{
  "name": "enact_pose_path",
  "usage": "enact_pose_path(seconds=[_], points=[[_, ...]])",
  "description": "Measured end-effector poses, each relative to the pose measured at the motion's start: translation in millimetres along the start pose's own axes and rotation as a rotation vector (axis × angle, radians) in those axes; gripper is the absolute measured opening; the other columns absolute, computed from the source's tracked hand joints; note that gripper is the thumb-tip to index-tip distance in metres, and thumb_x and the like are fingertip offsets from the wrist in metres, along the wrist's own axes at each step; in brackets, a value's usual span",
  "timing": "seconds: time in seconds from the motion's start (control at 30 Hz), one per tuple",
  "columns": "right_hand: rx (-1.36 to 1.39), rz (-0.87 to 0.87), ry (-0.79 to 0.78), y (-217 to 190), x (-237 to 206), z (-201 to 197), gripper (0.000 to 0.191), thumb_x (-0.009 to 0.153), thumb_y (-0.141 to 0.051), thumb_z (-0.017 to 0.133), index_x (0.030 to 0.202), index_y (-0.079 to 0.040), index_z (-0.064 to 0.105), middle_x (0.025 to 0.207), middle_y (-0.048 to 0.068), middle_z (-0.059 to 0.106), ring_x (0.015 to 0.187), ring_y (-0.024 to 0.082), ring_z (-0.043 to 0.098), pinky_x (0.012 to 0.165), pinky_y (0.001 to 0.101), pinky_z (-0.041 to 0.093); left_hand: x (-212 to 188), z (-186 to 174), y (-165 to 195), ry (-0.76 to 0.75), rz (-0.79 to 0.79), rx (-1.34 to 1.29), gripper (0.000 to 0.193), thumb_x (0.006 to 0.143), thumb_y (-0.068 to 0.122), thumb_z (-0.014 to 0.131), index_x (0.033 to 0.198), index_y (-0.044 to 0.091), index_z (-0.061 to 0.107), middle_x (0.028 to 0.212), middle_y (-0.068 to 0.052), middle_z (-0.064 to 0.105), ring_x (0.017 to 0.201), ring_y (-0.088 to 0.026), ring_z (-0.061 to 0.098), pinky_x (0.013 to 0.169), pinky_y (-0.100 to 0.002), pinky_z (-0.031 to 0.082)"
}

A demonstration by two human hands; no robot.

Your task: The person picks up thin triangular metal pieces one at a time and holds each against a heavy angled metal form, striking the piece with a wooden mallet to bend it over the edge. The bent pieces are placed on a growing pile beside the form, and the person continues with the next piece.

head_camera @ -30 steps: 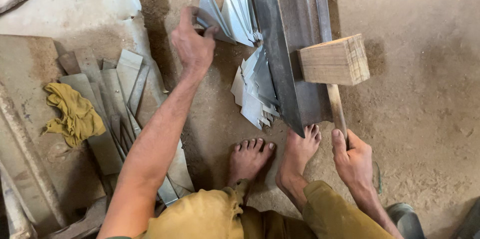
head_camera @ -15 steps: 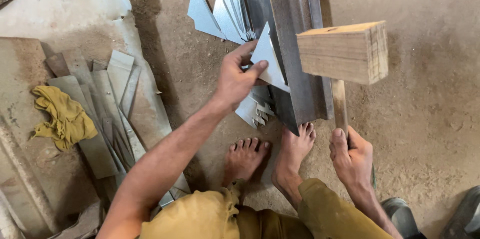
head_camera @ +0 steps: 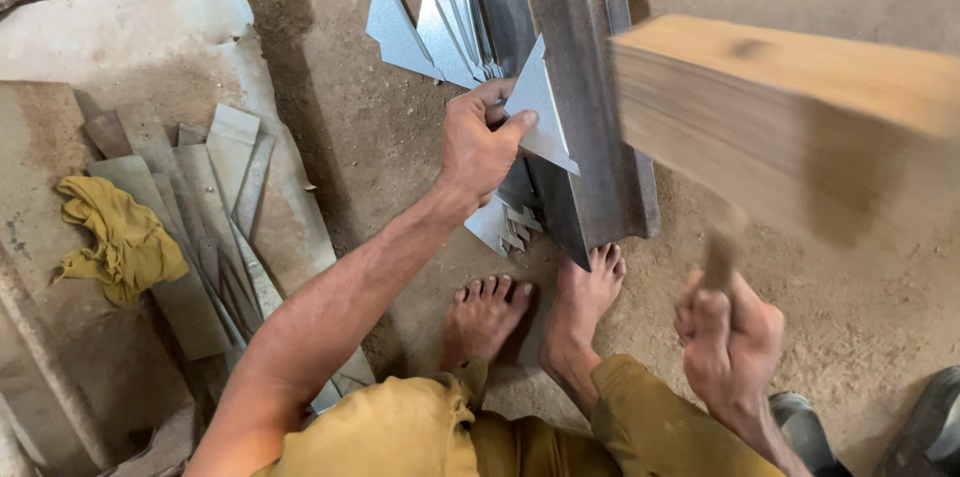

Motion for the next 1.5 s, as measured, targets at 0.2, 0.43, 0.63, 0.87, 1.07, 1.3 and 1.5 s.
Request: enact_pose_path(seconds=[0.2, 0.43, 0.63, 0.87, 1.07, 1.3, 1.5], points=[[-0.285, -0.065, -0.023, 16.7, 13.3, 16.5, 0.036, 0.108, -0.036, 0.051, 0.098, -0.001, 0.058, 0.062, 0.003, 0.047, 0.055, 0.008, 0.047, 0.05, 0.0273, 0.042, 0.7, 3.5, 3.7, 0.077, 0.053, 0.1, 0.032, 0.088, -0.004, 0.072, 0.119, -0.002, 0.072, 0.087, -0.008, 0.079, 0.072, -0.011, 0.074, 0.063, -0.028, 0.063], [-0.166, -0.16, 0.139, 19.1, -3.2, 10.5, 0.037, 0.107, -0.037, 0.048, 0.086, -0.008, 0.057, 0.06, 0.0, 0.051, 0.059, 0.008, 0.05, 0.048, 0.0258, 0.041, -2.3, 7.2, 8.4, 0.079, -0.009, 0.008, 0.034, 0.088, -0.005, 0.068, 0.121, -0.001, 0.071, 0.084, -0.008, 0.078, 0.067, -0.012, 0.073, 0.056, -0.028, 0.063], [-0.314, 0.081, 0.043, 22.8, 4.7, 15.5, 0.036, 0.105, -0.034, 0.055, 0.087, -0.003, 0.058, 0.055, 0.003, 0.05, 0.05, 0.01, 0.05, 0.044, 0.0302, 0.04, -4.6, 7.6, 10.8, 0.093, -0.016, 0.076, 0.034, 0.088, -0.004, 0.069, 0.121, -0.001, 0.073, 0.083, -0.008, 0.078, 0.067, -0.011, 0.072, 0.056, -0.027, 0.062], [-0.287, 0.089, 0.013, 20.0, 7.8, 16.4, 0.038, 0.107, -0.035, 0.049, 0.091, -0.002, 0.061, 0.057, 0.001, 0.052, 0.049, 0.011, 0.051, 0.043, 0.0317, 0.04, -4.0, 8.5, 9.4, 0.095, 0.002, 0.047, 0.033, 0.088, -0.004, 0.069, 0.121, -0.001, 0.073, 0.085, -0.007, 0.078, 0.068, -0.01, 0.072, 0.056, -0.027, 0.062], [-0.082, -0.128, 0.141, 16.7, 14.1, 18.5, 0.045, 0.113, -0.042, 0.05, 0.095, -0.002, 0.056, 0.071, -0.001, 0.051, 0.059, 0.008, 0.049, 0.047, 0.0267, 0.039, -4.2, 7.6, 10.9, 0.096, 0.011, 0.032, 0.033, 0.088, -0.004, 0.069, 0.12, -0.001, 0.073, 0.085, -0.007, 0.078, 0.069, -0.01, 0.073, 0.056, -0.027, 0.063], [-0.187, -0.099, 0.147, 21.5, 13.0, 14.0, 0.05, 0.109, -0.049, 0.042, 0.084, -0.007, 0.052, 0.058, -0.005, 0.047, 0.05, 0.003, 0.048, 0.048, 0.0255, 0.038, -3.7, 7.4, 6.6, 0.084, 0.03, 0.01, 0.032, 0.087, -0.004, 0.069, 0.12, -0.002, 0.072, 0.084, -0.007, 0.077, 0.069, -0.01, 0.072, 0.056, -0.027, 0.062], [-0.251, 0.31, -0.041, 32.7, 22.4, 21.5, 0.04, 0.105, -0.037, 0.051, 0.087, -0.003, 0.06, 0.055, 0.002, 0.049, 0.05, 0.011, 0.047, 0.044, 0.0329, 0.038, 0.2, 6.4, -3.5, 0.102, -0.001, 0.039, 0.033, 0.087, -0.003, 0.069, 0.12, -0.003, 0.072, 0.081, -0.007, 0.077, 0.066, -0.01, 0.071, 0.055, -0.027, 0.062]])
Point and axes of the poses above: each hand's wrist, its own x-axis towards the middle knuckle, its own z-axis out of the palm, y = z × x, the point moved 3 cm from there along x, towards the middle knuckle
